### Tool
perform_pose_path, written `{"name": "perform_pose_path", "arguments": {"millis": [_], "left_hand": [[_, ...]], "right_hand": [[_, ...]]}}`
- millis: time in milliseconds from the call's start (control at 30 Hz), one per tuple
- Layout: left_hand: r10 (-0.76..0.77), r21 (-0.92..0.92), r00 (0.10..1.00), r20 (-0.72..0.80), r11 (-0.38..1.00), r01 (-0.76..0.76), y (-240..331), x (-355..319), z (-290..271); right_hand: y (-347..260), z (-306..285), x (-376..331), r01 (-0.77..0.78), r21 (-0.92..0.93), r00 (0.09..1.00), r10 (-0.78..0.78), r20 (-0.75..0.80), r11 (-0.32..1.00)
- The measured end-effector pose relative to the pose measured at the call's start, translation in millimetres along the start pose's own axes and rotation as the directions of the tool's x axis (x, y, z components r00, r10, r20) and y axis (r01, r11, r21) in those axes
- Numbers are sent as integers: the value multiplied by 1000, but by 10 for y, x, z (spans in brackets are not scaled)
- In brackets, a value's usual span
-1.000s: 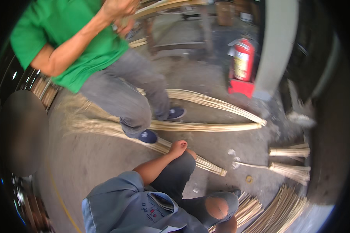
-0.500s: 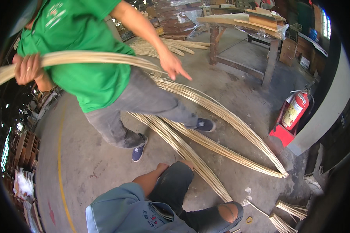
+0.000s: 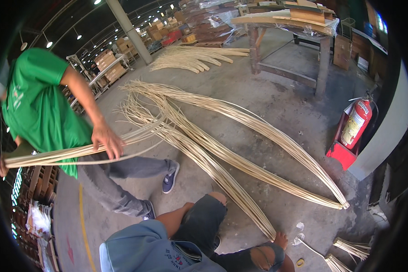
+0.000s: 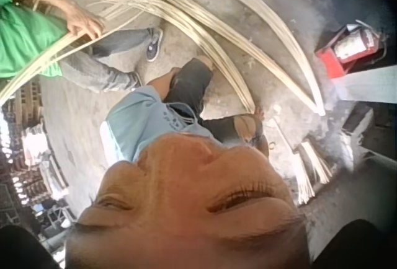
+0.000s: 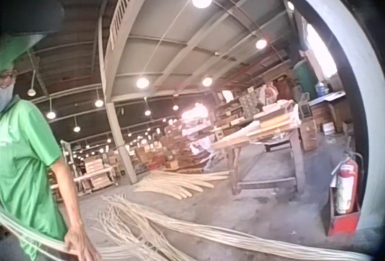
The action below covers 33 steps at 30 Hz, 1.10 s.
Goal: The person sits on the floor and gathers thin wooden sticks into bundles. They align the sticks by hand, then use rubber bands to secure the bundles. A coworker in a green shirt is also present and handling similar sticks nearby.
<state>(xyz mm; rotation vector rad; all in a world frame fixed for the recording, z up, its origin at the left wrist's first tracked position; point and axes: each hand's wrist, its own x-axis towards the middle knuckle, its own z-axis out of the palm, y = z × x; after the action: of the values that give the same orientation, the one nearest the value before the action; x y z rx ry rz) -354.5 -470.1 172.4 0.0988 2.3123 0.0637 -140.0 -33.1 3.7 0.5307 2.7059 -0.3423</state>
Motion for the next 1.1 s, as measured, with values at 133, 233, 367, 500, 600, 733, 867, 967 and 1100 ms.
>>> {"name": "perform_pose_path", "arguments": {"millis": [133, 233, 367, 500, 600, 733, 867, 967, 1100], "left_hand": [[23, 11, 1000, -5, 1000, -23, 90, 46, -39], [-54, 21, 998, 39, 998, 54, -148, -113, 98], [33, 8, 999, -3, 999, -33, 97, 80, -38], [-6, 15, 1000, 3, 1000, 6, -38, 33, 6], [-7, 8, 1000, -3, 1000, 7, -72, 18, 19], [10, 19, 1000, -24, 1000, -9, -45, 35, 3], [33, 23, 998, -50, 999, -32, -18, 55, 14], [-135, -204, 990, -49, 971, 122, -91, 78, 71], [-192, -338, 972, -135, 931, 137, -3, 185, 46]], "right_hand": [[239, -208, 177, -50, 51, 991, 43, 123, 997], [33, -260, 82, -73, 80, 994, 79, -73, 994], [268, -325, 256, -109, 117, 994, 105, 42, 987], [89, -88, 191, -115, 107, 990, 104, 99, 988], [104, -50, 222, -125, 115, 989, 115, 91, 985], [171, -52, 251, -140, 103, 986, 129, 110, 985], [249, -98, 203, -96, 168, 989, 75, 127, 981], [276, -116, 122, -65, 343, 991, 20, 135, 937], [398, -115, -75, -109, 454, 973, 189, -133, 884]]}}
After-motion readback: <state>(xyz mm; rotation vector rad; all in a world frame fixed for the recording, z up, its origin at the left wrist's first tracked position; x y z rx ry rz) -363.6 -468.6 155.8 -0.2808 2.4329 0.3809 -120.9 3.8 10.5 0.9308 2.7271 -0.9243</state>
